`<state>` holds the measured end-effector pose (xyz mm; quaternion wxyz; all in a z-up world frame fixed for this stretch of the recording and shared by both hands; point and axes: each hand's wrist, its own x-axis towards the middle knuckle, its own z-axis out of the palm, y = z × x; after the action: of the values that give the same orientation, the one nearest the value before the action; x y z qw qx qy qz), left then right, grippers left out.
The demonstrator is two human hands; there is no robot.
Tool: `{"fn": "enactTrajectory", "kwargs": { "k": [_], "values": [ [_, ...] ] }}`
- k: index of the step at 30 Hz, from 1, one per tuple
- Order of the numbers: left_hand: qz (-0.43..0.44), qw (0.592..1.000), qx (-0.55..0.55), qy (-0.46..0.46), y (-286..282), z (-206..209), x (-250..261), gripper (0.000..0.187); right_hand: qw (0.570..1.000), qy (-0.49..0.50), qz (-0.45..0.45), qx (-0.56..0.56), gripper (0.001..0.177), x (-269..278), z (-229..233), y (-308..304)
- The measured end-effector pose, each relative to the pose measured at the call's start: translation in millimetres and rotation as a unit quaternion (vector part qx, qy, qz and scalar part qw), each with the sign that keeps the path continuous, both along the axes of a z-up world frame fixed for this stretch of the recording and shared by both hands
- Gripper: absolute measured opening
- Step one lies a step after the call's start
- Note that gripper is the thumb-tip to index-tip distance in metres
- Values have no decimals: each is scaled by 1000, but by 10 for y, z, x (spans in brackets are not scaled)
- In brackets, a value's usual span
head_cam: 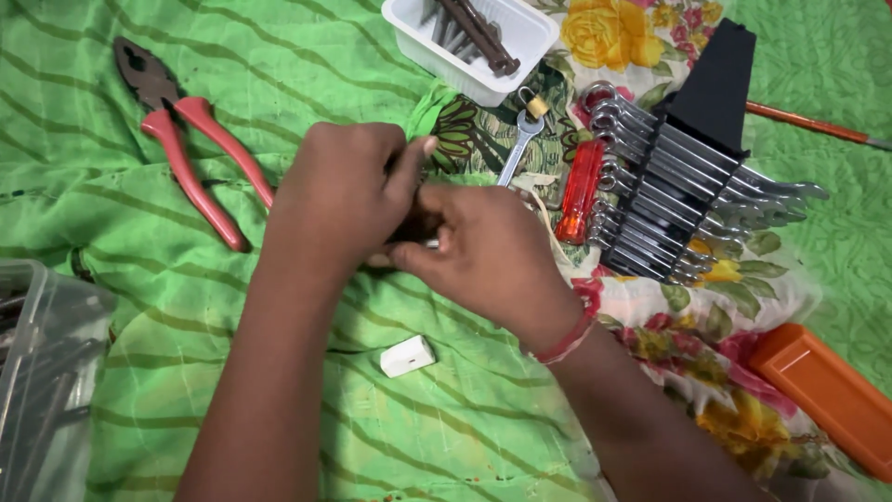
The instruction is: The person uses pliers and a wrench to disassemble a small metal lock. They remove the internal components and place them into a white container. The person then picks up a bolt and a nut, threads them together, and places them back into the container.
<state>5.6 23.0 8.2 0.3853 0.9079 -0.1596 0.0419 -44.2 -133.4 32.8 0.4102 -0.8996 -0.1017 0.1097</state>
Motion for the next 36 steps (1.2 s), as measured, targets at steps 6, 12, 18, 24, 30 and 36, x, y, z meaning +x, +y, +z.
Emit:
{"fn": "enactTrajectory", "kwargs": {
  "k": [6,12,18,24,30,36],
  "values": [
    [49,996,-43,-58,-23,-16,-29,40,997,-66,18,-21,4,3,-41,-40],
    [125,986,-111,15,-1,-63,-6,40,978,-19,-10,210,16,19,-19,-30],
    [133,968,-211,36,0,-185,31,45,990,-95,28,99,16,-18,6,-58],
    [130,969,-207,30,-5,-220,19,42,986,-138,16,87,27,18,-13,-54],
    [126,963,-228,74,48,-326,50,43,974,-148,17,168,18,20,-20,-122],
    [123,933,-328,80,-35,-342,31,41,982,-189,12,7,15,4,-17,44]
  ]
}}
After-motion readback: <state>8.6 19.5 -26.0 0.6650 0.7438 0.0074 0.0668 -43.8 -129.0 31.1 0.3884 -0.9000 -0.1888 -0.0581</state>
